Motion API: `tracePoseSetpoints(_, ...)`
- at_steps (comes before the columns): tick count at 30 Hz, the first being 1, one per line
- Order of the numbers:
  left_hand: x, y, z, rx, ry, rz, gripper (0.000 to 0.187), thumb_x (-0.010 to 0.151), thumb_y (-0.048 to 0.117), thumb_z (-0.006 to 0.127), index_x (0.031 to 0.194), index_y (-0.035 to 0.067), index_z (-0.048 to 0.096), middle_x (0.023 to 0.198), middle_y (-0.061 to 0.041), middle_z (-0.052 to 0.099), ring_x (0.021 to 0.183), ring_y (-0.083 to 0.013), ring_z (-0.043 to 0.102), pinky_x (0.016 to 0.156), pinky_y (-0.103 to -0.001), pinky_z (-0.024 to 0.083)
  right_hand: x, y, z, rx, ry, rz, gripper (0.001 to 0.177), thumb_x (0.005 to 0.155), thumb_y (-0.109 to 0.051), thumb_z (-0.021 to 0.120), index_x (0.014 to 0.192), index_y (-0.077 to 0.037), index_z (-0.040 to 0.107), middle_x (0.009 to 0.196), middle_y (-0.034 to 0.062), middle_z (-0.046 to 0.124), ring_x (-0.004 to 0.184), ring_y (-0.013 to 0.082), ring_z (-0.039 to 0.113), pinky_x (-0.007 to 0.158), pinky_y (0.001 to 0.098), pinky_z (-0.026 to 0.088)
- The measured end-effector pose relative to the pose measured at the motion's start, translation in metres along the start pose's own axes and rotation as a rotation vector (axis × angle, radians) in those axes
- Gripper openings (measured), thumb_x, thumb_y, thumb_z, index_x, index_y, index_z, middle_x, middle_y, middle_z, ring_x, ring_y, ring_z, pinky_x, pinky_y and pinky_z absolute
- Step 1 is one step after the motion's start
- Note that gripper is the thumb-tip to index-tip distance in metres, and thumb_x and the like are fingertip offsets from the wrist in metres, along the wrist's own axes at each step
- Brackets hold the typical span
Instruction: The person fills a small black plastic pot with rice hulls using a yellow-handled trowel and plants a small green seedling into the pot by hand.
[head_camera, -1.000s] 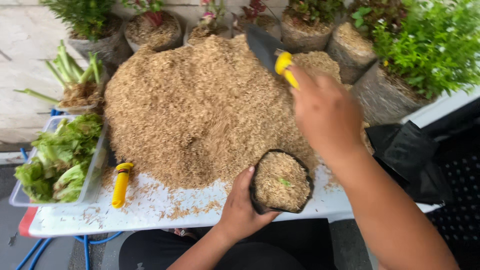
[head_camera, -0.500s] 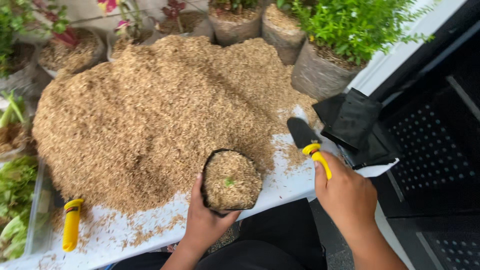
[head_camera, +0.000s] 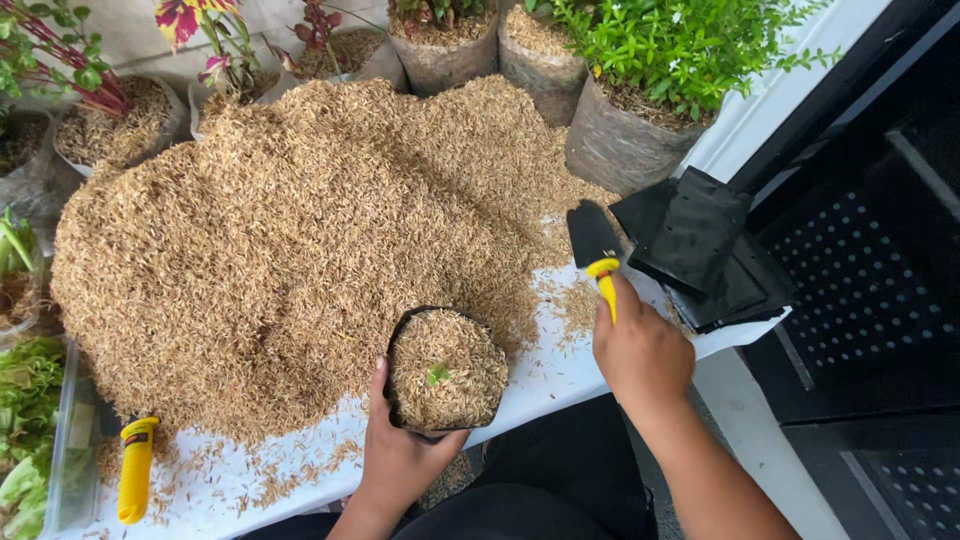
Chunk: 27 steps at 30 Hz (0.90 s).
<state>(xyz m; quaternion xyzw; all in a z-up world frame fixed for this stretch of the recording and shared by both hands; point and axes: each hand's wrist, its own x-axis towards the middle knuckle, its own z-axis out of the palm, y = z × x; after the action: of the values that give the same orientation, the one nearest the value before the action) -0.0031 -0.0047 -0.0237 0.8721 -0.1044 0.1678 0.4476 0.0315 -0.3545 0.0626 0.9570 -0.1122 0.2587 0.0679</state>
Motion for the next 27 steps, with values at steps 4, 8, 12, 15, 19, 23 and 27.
tracePoseSetpoints(4,-0.002,-0.005,0.002,0.02,0.002,0.029,0.158,0.063,0.049,0.113,0.177,-0.007,0.019,0.176,-0.031,0.042,0.162,-0.0449,0.052,0.133,-0.053,0.046,0.028,-0.011,0.019,0.016,-0.004,-0.029,0.042,0.113,-0.04,0.072,0.15,-0.02,0.073,0.085,0.0048,0.081,0.061,0.0313,0.076,0.045,0.0491,0.052)
tracePoseSetpoints(8,0.0,-0.002,0.001,-0.005,0.011,0.01,0.157,0.062,0.047,0.113,0.177,-0.005,0.021,0.177,-0.031,0.044,0.165,-0.0445,0.049,0.135,-0.053,0.042,0.052,-0.02,0.046,0.116,-0.036,-0.063,0.049,0.112,-0.035,0.072,0.157,-0.015,0.067,0.094,0.0099,0.08,0.07,0.0351,0.077,0.05,0.0519,0.055)
tracePoseSetpoints(12,-0.001,-0.004,0.001,-0.028,-0.007,-0.004,0.156,0.062,0.047,0.114,0.178,0.001,0.021,0.178,-0.028,0.045,0.166,-0.0441,0.049,0.133,-0.054,0.044,0.072,-0.033,0.062,0.198,-0.126,-0.097,0.055,0.114,-0.03,0.068,0.165,-0.011,0.059,0.102,0.0177,0.077,0.08,0.0396,0.076,0.059,0.054,0.057)
tracePoseSetpoints(15,0.002,-0.005,0.001,-0.056,0.02,0.077,0.151,0.064,0.043,0.115,0.176,-0.002,0.024,0.176,-0.028,0.046,0.163,-0.0434,0.052,0.135,-0.051,0.044,0.081,-0.043,0.071,0.296,-0.145,-0.126,0.056,0.115,-0.029,0.064,0.167,-0.007,0.057,0.109,0.0234,0.075,0.088,0.0469,0.074,0.069,0.0596,0.057)
tracePoseSetpoints(19,0.002,-0.006,-0.001,-0.031,0.012,0.078,0.15,0.066,0.045,0.114,0.177,0.0,0.023,0.179,-0.025,0.044,0.166,-0.0435,0.049,0.135,-0.053,0.043,0.09,-0.055,0.071,0.326,-0.127,-0.148,0.054,0.115,-0.028,0.064,0.164,-0.007,0.06,0.114,0.023,0.077,0.092,0.0467,0.076,0.074,0.0595,0.059)
tracePoseSetpoints(23,0.003,-0.004,-0.003,-0.048,0.009,0.091,0.149,0.067,0.043,0.114,0.177,0.0,0.022,0.177,-0.029,0.045,0.164,-0.0452,0.051,0.134,-0.053,0.044,0.099,-0.062,0.063,0.403,-0.118,-0.153,0.05,0.114,-0.024,0.065,0.162,-0.007,0.063,0.118,0.0231,0.079,0.098,0.0462,0.076,0.076,0.0605,0.059)
tracePoseSetpoints(27,0.005,-0.003,-0.007,-0.084,-0.036,0.072,0.149,0.068,0.041,0.115,0.177,0.003,0.021,0.175,-0.029,0.045,0.16,-0.0448,0.054,0.13,-0.053,0.047,0.102,-0.06,0.046,0.497,-0.151,-0.13,0.05,0.116,-0.025,0.064,0.162,-0.007,0.062,0.137,0.0245,0.08,0.113,0.0474,0.076,0.088,0.0611,0.059)
